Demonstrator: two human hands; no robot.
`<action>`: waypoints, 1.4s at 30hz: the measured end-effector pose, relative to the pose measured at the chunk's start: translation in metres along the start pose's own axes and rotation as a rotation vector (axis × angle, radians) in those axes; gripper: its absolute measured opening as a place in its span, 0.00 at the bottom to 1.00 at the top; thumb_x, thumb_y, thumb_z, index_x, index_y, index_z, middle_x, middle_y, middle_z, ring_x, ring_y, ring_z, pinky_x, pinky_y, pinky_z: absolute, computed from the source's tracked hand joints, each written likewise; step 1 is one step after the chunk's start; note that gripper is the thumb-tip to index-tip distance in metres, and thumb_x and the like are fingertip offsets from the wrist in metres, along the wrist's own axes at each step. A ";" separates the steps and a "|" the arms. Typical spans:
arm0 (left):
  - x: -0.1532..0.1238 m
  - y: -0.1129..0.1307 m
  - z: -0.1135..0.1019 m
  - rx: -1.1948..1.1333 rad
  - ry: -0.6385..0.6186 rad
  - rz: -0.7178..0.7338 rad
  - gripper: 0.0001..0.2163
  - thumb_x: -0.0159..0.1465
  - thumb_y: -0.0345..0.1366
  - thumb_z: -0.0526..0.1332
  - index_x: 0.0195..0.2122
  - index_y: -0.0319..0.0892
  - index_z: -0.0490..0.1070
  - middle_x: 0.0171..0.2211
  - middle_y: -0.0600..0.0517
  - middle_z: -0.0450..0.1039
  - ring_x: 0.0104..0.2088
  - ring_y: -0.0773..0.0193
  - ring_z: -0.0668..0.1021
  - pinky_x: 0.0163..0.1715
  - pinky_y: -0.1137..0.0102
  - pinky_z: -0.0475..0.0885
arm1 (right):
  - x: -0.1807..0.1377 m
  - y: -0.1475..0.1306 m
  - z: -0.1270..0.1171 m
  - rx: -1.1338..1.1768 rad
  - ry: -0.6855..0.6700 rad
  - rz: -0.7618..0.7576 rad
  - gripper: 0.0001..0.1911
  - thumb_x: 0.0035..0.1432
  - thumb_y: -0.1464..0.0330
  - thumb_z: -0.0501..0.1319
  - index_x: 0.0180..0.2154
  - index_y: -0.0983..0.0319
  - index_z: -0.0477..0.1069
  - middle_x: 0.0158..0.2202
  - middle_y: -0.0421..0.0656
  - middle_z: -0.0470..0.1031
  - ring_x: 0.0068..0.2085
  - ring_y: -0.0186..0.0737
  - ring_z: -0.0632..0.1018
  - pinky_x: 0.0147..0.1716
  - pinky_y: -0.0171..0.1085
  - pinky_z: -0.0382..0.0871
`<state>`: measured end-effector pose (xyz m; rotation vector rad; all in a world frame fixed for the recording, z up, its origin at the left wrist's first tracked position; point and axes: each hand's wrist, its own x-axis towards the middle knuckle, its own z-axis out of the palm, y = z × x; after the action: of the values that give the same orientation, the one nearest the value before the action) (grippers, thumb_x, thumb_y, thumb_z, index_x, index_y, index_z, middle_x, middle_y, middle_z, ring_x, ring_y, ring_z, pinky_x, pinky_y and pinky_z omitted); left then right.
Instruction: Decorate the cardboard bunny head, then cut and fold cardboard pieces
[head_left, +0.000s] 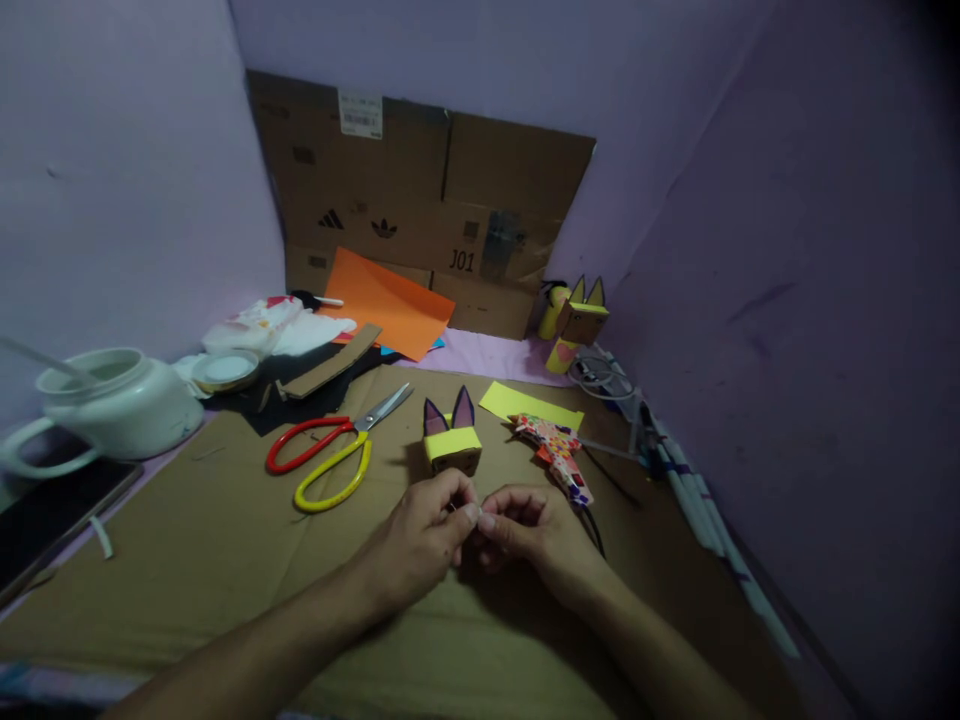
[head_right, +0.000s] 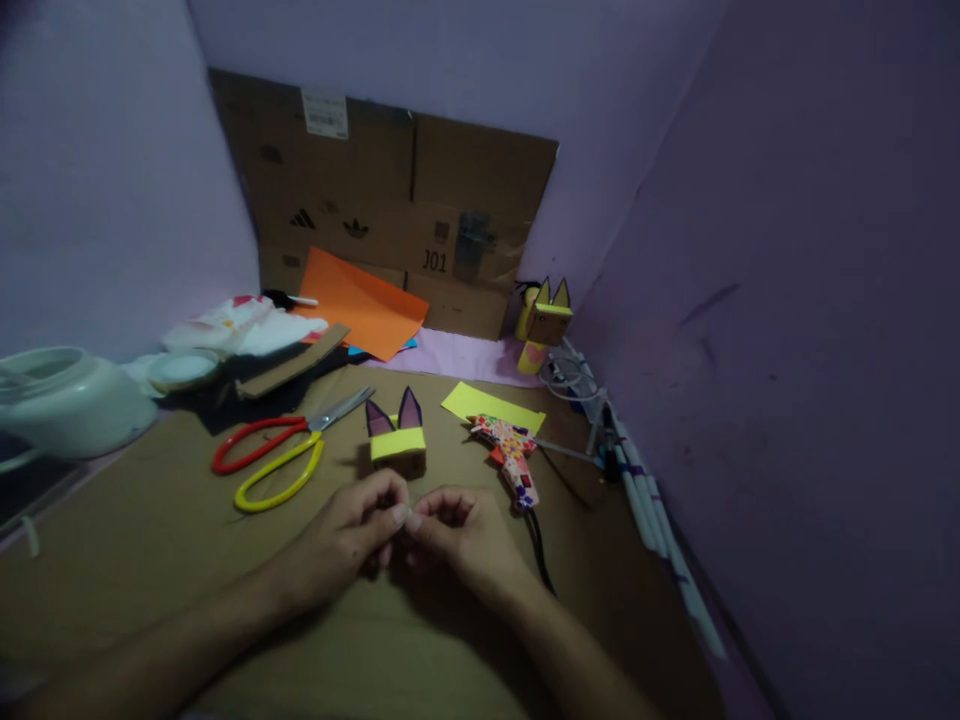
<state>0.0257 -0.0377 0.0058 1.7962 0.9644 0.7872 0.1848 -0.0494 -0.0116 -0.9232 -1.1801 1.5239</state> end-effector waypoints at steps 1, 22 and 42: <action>0.000 0.001 0.000 -0.004 -0.001 -0.001 0.06 0.61 0.39 0.54 0.30 0.43 0.62 0.17 0.60 0.63 0.18 0.71 0.65 0.19 0.77 0.59 | 0.000 0.000 0.000 0.003 0.001 0.004 0.20 0.34 0.57 0.73 0.23 0.65 0.72 0.17 0.39 0.73 0.18 0.29 0.73 0.19 0.28 0.68; -0.002 0.010 -0.003 0.155 0.079 -0.005 0.07 0.55 0.38 0.57 0.25 0.40 0.67 0.22 0.55 0.65 0.25 0.66 0.66 0.25 0.72 0.60 | -0.001 0.000 0.003 -0.114 0.082 -0.122 0.22 0.36 0.54 0.71 0.23 0.65 0.70 0.17 0.37 0.68 0.19 0.27 0.67 0.20 0.29 0.61; 0.001 0.013 0.001 0.007 0.118 -0.066 0.08 0.51 0.39 0.56 0.23 0.40 0.67 0.17 0.58 0.63 0.18 0.71 0.62 0.17 0.75 0.56 | 0.001 0.000 0.002 0.033 0.073 -0.053 0.21 0.31 0.58 0.74 0.25 0.66 0.73 0.19 0.39 0.73 0.17 0.27 0.71 0.17 0.28 0.65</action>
<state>0.0304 -0.0410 0.0180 1.7304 1.0990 0.8562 0.1825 -0.0489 -0.0106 -0.9115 -1.1157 1.4514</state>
